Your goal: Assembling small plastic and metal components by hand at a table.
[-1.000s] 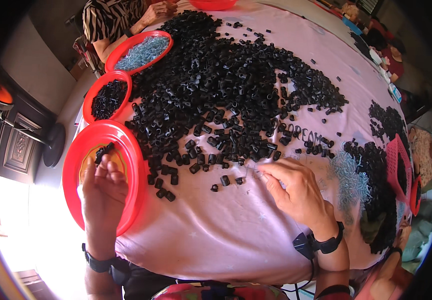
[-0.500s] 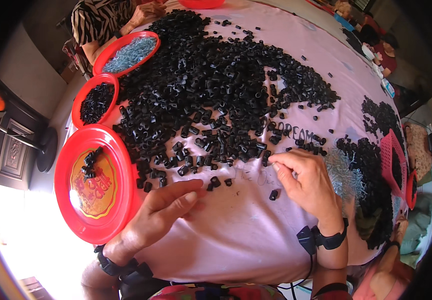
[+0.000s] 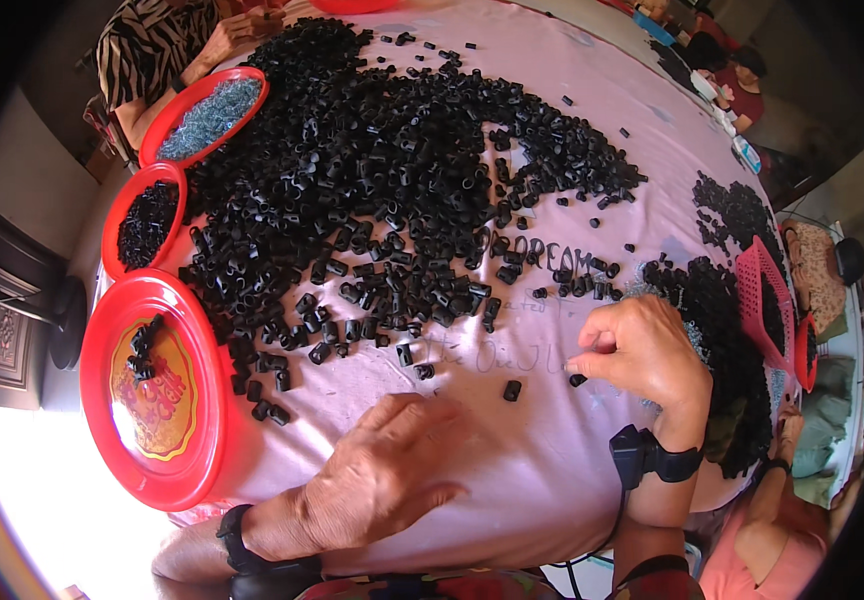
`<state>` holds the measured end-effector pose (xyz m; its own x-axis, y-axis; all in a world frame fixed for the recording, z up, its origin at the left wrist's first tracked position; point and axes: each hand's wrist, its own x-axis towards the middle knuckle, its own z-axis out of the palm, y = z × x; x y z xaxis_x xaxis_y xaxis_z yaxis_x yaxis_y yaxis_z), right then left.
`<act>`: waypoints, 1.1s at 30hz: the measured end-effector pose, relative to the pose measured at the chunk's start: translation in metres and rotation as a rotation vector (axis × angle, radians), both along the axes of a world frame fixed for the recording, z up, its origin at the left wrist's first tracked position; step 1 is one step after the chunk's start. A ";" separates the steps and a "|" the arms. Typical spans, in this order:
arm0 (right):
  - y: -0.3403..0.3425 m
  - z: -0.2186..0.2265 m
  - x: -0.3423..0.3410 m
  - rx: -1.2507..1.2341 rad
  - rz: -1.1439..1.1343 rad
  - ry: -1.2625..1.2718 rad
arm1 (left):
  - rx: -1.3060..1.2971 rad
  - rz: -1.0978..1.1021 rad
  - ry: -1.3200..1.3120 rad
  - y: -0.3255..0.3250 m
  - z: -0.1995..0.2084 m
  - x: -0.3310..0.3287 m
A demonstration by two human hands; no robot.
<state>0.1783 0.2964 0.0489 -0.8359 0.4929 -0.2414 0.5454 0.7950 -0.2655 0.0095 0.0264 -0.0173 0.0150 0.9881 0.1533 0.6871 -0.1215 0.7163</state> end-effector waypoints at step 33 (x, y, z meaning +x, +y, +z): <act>-0.066 -0.035 -0.044 -0.394 0.258 0.605 | 0.003 0.423 0.012 0.021 -0.003 -0.031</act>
